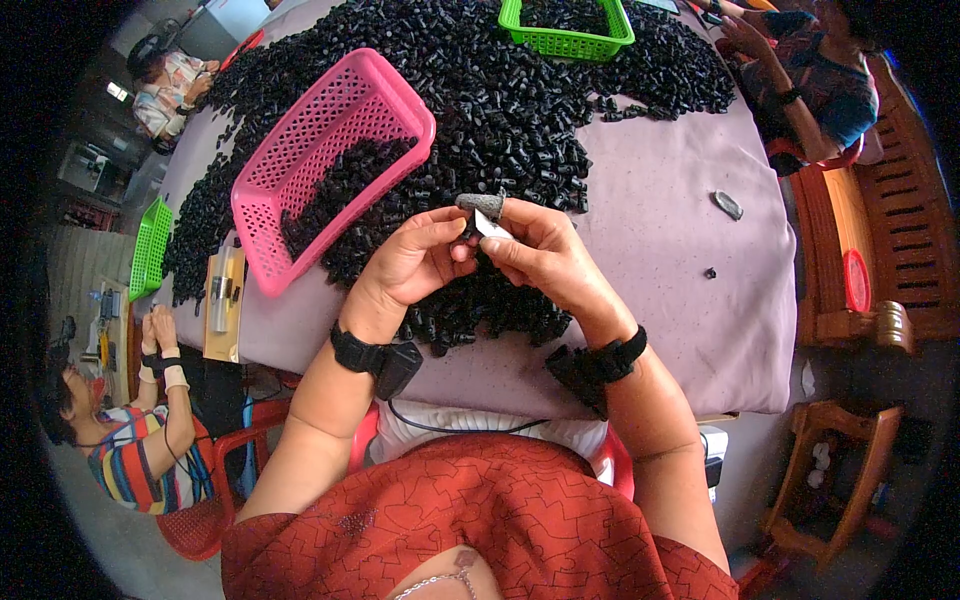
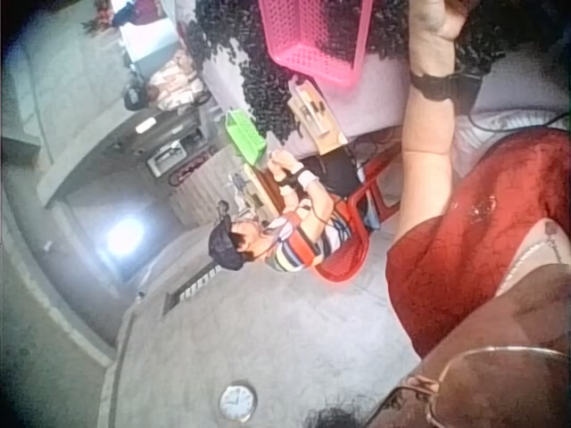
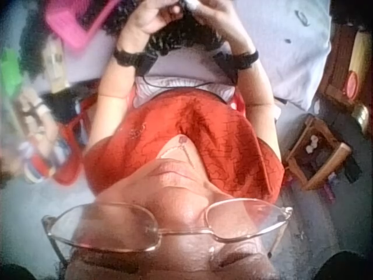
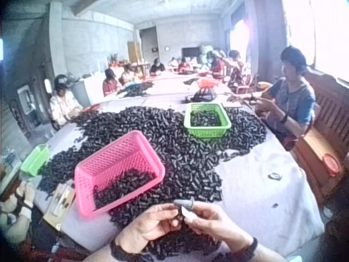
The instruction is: Manually assembling small black plastic components by hand at a workbench.
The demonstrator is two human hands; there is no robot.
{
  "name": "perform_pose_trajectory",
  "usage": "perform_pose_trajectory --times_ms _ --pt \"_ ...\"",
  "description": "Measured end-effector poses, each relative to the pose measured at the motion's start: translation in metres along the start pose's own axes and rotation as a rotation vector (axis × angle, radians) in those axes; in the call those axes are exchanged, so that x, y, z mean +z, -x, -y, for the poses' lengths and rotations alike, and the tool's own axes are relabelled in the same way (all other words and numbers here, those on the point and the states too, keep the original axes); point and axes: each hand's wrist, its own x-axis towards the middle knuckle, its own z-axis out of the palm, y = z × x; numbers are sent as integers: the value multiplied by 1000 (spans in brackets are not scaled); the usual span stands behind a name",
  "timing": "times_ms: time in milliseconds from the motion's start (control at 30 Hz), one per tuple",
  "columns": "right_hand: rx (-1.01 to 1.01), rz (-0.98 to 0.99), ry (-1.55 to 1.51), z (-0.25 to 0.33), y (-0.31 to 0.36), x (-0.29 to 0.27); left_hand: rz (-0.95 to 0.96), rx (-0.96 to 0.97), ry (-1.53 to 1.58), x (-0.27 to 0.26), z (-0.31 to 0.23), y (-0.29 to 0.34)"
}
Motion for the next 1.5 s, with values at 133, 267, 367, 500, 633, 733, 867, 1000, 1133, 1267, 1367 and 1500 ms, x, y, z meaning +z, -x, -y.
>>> perform_pose_trajectory --times_ms 133,267,367,500,633,733,867,1000,1133,1267,1367,1500 --pt "-85 6 18 4 2 11 6 44 -22 -3 0 -1" --pt "-52 -28 39 4 1 7 28 22 -53 -2 0 0" --pt "-28 -57 17 2 0 5 54 12 -82 -1 1 0" --pt "-37 -118 -3 1 -1 5 11 68 -117 6 -7 2" --pt "-37 -156 58 -3 -2 5 -71 134 -241 4 -12 5" --pt "-64 -193 82 -4 -2 6 -79 189 -254 7 -11 5" --pt "-61 -219 68 -1 0 5 -76 195 -219 7 -11 4" --pt "-48 -200 80 -2 1 5 -65 184 -190 3 -10 5" --pt "-52 -197 68 -1 -1 7 -85 191 -138 5 -11 3" --pt "-45 -165 77 -3 -2 4 -88 195 -105 5 -12 3" --pt "-41 -110 45 0 0 7 -95 215 -142 1 -9 2" --pt "-42 -58 63 -1 1 8 -101 212 -136 3 -3 -1"
